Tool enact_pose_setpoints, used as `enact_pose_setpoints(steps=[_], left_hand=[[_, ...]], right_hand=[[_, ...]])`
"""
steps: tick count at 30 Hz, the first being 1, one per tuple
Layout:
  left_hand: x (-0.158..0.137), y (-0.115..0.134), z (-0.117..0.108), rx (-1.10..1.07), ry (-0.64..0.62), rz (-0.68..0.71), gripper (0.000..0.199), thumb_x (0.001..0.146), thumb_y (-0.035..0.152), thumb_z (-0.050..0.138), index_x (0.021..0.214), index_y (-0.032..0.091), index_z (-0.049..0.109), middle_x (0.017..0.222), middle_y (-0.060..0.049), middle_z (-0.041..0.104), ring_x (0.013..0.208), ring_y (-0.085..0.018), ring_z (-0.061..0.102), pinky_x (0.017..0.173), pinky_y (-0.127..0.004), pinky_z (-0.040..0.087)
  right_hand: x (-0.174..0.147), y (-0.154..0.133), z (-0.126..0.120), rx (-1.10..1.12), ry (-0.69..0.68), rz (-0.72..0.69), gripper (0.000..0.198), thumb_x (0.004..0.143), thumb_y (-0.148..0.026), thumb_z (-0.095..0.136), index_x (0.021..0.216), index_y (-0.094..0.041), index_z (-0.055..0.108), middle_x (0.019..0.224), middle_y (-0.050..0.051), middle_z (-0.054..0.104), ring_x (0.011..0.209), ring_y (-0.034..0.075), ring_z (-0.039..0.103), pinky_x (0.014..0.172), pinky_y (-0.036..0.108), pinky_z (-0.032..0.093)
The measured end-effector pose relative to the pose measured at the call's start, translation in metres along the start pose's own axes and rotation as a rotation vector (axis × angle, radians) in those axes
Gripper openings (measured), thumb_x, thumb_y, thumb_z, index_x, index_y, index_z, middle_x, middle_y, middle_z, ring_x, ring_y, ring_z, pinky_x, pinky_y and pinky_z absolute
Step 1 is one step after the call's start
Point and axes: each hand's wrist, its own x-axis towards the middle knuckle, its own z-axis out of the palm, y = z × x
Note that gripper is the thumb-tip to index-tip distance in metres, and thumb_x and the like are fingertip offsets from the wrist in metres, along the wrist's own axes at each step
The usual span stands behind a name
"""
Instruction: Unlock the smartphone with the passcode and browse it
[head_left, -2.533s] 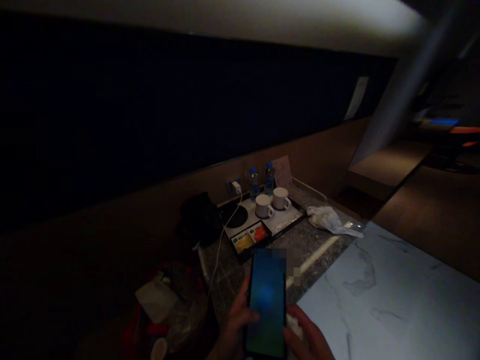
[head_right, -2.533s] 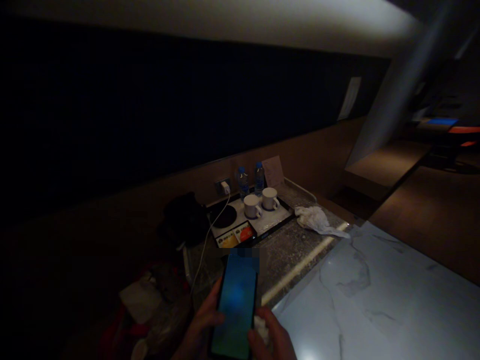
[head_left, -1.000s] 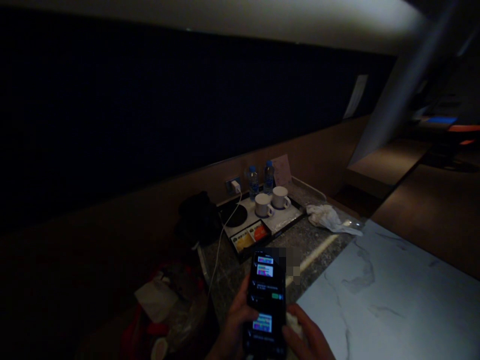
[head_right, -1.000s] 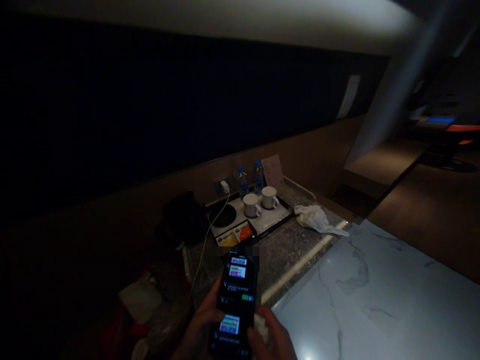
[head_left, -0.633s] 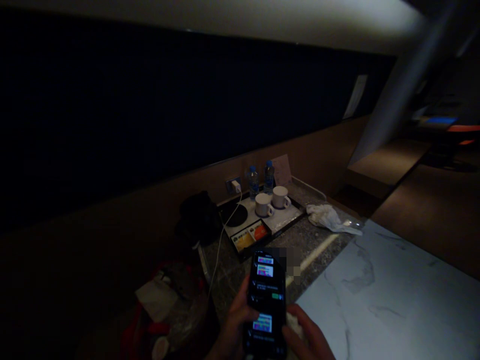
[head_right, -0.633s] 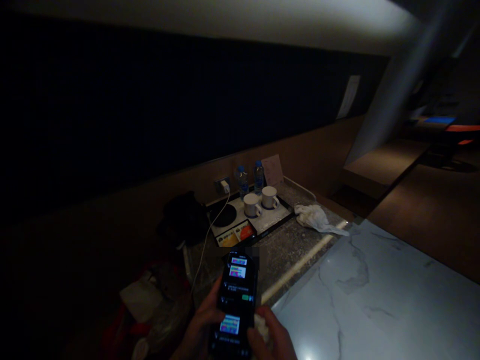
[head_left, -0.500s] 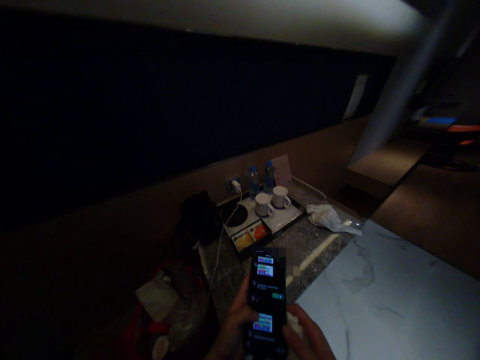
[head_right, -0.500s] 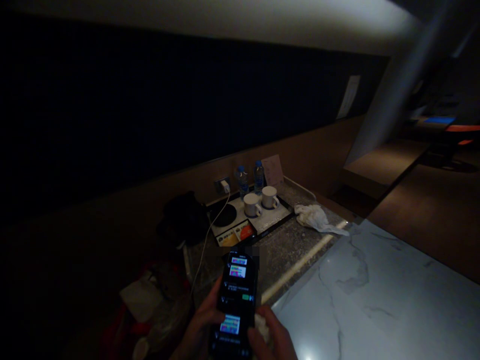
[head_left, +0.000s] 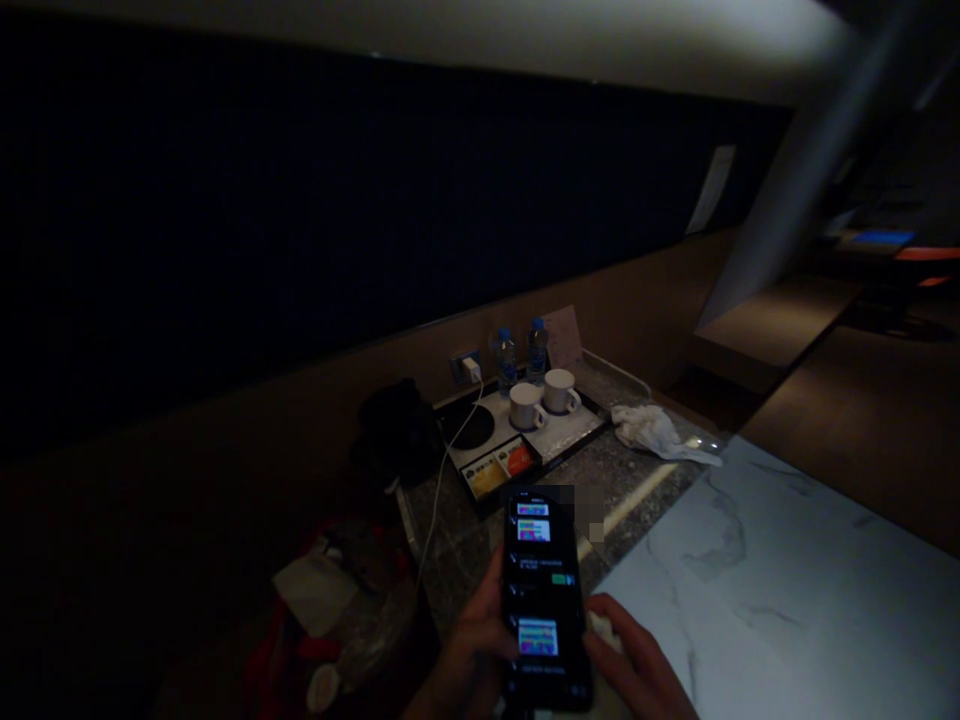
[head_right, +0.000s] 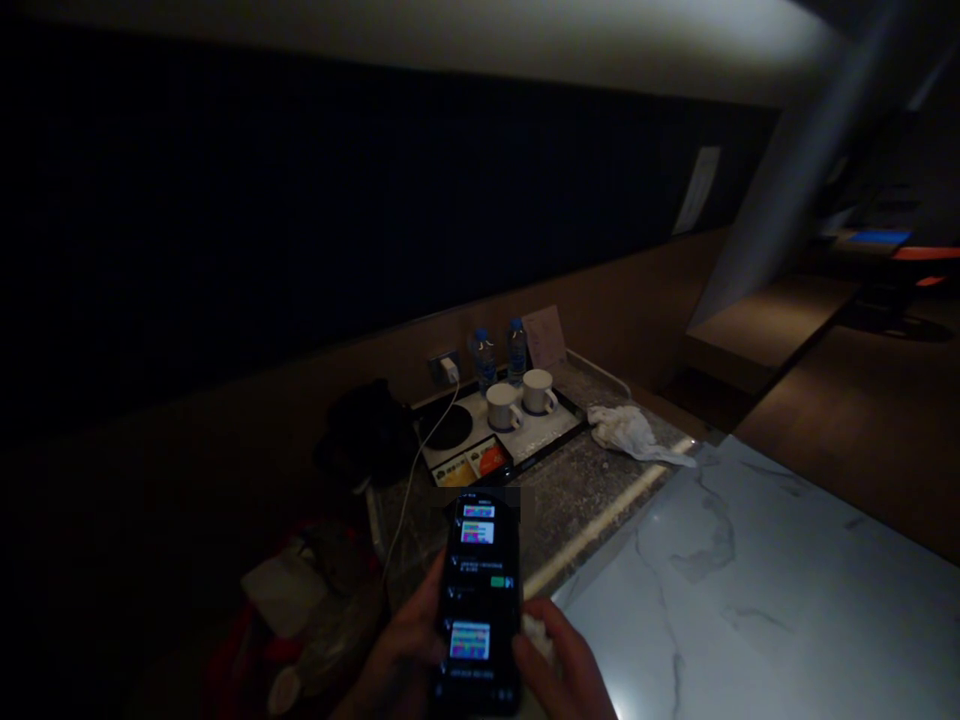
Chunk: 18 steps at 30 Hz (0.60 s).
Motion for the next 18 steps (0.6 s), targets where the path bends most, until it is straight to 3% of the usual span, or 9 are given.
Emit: enact_pose_setpoints(steps=[3, 7, 10, 13, 18], left_hand=[[-0.002, 0.002, 0.009, -0.028, 0.029, 0.014, 0.099, 0.053, 0.006, 0.056, 0.146, 0.026, 0.031, 0.121, -0.010, 0.065, 0.108, -0.030, 0.062, 0.087, -0.038, 0.045], [-0.004, 0.004, 0.020, -0.071, 0.067, 0.037, 0.094, 0.053, 0.006, 0.052, 0.144, 0.023, 0.035, 0.118, -0.010, 0.066, 0.105, -0.028, 0.063, 0.088, -0.039, 0.045], [-0.004, 0.006, 0.024, -0.096, 0.053, 0.053, 0.094, 0.053, 0.007, 0.052, 0.144, 0.023, 0.036, 0.117, -0.010, 0.066, 0.105, -0.029, 0.063, 0.089, -0.041, 0.045], [-0.006, 0.008, 0.025, -0.103, 0.058, 0.060, 0.093, 0.055, 0.006, 0.053, 0.144, 0.024, 0.034, 0.117, -0.010, 0.066, 0.104, -0.029, 0.063, 0.088, -0.042, 0.046], [-0.010, 0.013, 0.031, -0.060, 0.096, 0.075, 0.095, 0.053, 0.002, 0.054, 0.143, 0.024, 0.036, 0.112, -0.008, 0.068, 0.096, -0.025, 0.065, 0.078, -0.034, 0.048]], right_hand=[[-0.002, -0.001, -0.001, 0.016, -0.023, 0.006, 0.047, 0.072, -0.066, 0.062, 0.089, -0.022, 0.067, 0.080, 0.002, 0.070, 0.081, 0.023, 0.065, 0.073, 0.030, 0.052], [0.001, 0.011, -0.009, 0.032, 0.047, 0.008, 0.049, 0.071, -0.067, 0.063, 0.089, -0.022, 0.067, 0.080, 0.002, 0.069, 0.077, 0.022, 0.064, 0.068, 0.030, 0.052], [0.007, 0.019, -0.018, 0.080, 0.010, 0.053, 0.053, 0.072, -0.073, 0.056, 0.075, -0.021, 0.065, 0.068, 0.002, 0.065, 0.064, 0.020, 0.060, 0.059, 0.029, 0.051], [0.008, 0.015, -0.021, 0.133, -0.057, 0.102, 0.054, 0.075, -0.074, 0.050, 0.062, -0.022, 0.057, 0.057, -0.001, 0.057, 0.054, 0.017, 0.053, 0.052, 0.027, 0.046], [-0.007, 0.002, -0.018, 0.105, 0.010, 0.046, 0.040, 0.078, -0.062, 0.059, 0.068, -0.023, 0.057, 0.061, -0.002, 0.053, 0.057, 0.015, 0.050, 0.052, 0.024, 0.042]])
